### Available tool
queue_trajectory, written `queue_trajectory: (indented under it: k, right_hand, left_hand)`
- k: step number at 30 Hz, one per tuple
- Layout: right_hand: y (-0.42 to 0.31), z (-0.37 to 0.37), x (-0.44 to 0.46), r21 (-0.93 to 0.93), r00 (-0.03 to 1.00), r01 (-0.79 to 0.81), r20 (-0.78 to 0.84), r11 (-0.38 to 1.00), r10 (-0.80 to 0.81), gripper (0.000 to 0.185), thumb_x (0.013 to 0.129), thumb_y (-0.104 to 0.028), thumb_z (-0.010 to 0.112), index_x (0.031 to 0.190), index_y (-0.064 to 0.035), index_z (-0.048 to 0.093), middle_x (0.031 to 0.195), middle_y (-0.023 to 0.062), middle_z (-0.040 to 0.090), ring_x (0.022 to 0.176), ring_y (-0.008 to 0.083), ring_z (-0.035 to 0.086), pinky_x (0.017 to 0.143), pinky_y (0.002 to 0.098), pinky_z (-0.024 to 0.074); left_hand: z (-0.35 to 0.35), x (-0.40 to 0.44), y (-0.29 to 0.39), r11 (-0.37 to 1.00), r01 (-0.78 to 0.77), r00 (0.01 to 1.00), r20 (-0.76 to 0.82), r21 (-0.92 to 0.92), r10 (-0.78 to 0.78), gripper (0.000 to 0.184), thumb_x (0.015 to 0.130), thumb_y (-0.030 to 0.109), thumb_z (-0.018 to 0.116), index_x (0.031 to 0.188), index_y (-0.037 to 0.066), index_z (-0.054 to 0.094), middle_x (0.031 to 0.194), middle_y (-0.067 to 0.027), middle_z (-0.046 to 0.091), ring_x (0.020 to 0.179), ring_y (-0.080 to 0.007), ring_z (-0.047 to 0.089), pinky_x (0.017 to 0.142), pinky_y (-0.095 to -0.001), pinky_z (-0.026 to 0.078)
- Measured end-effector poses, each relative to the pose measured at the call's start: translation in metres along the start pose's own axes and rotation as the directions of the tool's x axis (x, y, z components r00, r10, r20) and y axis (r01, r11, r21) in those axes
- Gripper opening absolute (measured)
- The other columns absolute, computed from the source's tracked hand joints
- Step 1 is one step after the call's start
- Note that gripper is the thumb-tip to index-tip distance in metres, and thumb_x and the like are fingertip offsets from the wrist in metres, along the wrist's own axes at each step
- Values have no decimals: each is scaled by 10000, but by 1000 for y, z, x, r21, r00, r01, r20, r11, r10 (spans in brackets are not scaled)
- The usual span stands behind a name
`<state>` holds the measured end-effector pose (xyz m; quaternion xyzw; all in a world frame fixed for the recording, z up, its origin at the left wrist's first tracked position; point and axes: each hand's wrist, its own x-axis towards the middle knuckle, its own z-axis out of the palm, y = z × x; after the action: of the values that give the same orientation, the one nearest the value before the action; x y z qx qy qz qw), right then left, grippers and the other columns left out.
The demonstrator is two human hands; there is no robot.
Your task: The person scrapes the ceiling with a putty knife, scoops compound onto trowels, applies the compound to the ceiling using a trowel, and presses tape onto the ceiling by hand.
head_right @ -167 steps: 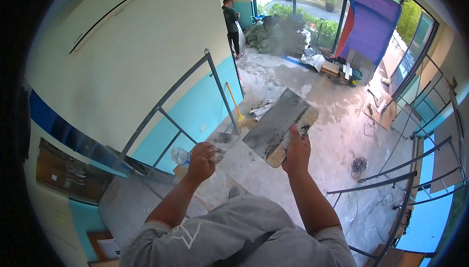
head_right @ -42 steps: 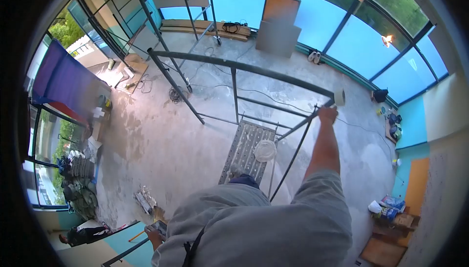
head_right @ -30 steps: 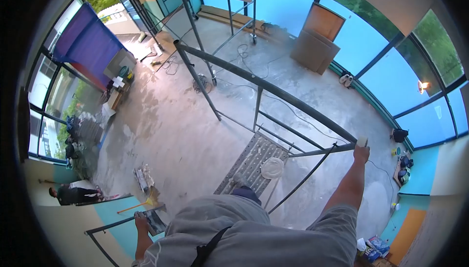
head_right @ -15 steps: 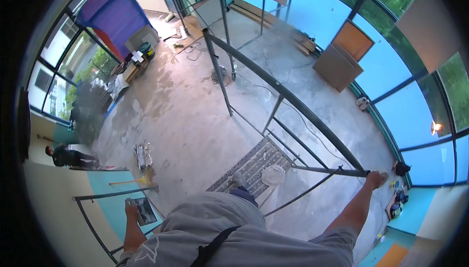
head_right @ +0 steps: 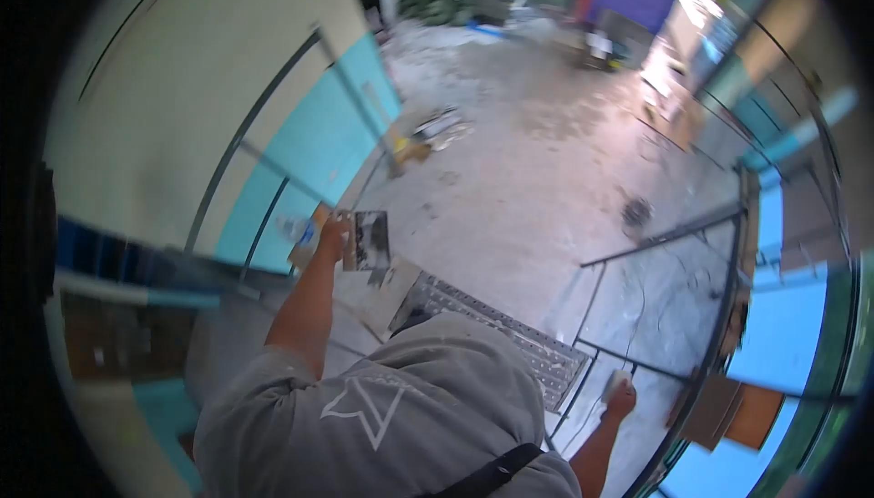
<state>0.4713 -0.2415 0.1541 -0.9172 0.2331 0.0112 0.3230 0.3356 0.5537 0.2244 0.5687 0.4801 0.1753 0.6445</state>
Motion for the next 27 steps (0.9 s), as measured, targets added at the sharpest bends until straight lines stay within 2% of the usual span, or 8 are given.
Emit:
queue_trajectory:
  k: [9,14,16,20,21,22,25,27]
  right_hand:
    - [-299,170,-83,115,689,455,583,883,-431,345,877,-243,628,1043,58,644,917,122,674,813,174,621,733,298,487]
    - [-422,208,-159,318,580,318,680,893,-449,336,876,-219,635,1090,40,634,954,98,664,860,162,604,780,290,471]
    - [-445,222,-178,337,520,332,714,881,-469,332,878,-211,633,1102,34,632,969,93,661,873,157,598,790,288,467]
    - [-492,247,-213,396,353,324,792,859,-498,334,877,-207,633,1114,28,632,980,90,661,883,149,592,803,282,460]
    - [-507,249,-223,410,298,319,812,854,-501,336,875,-206,634,1117,27,631,980,88,661,883,147,591,806,280,459]
    - [-528,244,-236,404,250,294,842,866,-478,346,871,-207,636,1126,27,628,999,92,663,899,152,592,820,283,457]
    - [-568,245,-254,437,89,351,865,828,-494,353,862,-191,635,1134,34,623,1024,99,664,941,165,595,860,291,451]
    - [-594,242,-261,529,-46,356,833,770,-551,354,850,-172,635,1134,38,621,1031,105,663,965,175,597,886,299,444]
  left_hand:
    - [-283,-26,-115,890,-30,892,-414,-455,-181,455,792,171,579,1238,94,533,1068,-114,521,947,-251,518,759,-386,451]
    - [-340,-49,-121,841,-37,795,-525,-540,-303,343,901,341,574,1125,84,540,1020,-67,565,1014,-244,539,842,-418,455]
    - [-364,-26,-178,969,-73,820,-567,-238,-78,419,914,402,553,1173,73,524,1054,-67,571,1056,-246,533,879,-417,447]
    - [-320,1,-111,993,-57,868,-486,103,100,399,858,129,517,1234,-6,514,1186,-179,560,1157,-317,510,945,-393,429]
    - [-302,9,-84,933,-112,872,-417,342,258,380,849,73,511,1217,-21,525,1181,-201,571,1142,-340,523,938,-397,437]
    - [-292,14,-68,610,-246,850,-135,754,510,320,860,86,510,1159,-20,553,1111,-199,604,1065,-365,566,894,-419,464]
    - [-231,19,25,274,-469,787,257,839,561,209,885,123,502,1055,46,598,948,-175,631,910,-346,616,789,-428,499]
    - [-179,12,98,755,-417,908,201,506,367,304,882,279,560,988,14,664,974,-159,659,959,-328,619,857,-387,485]
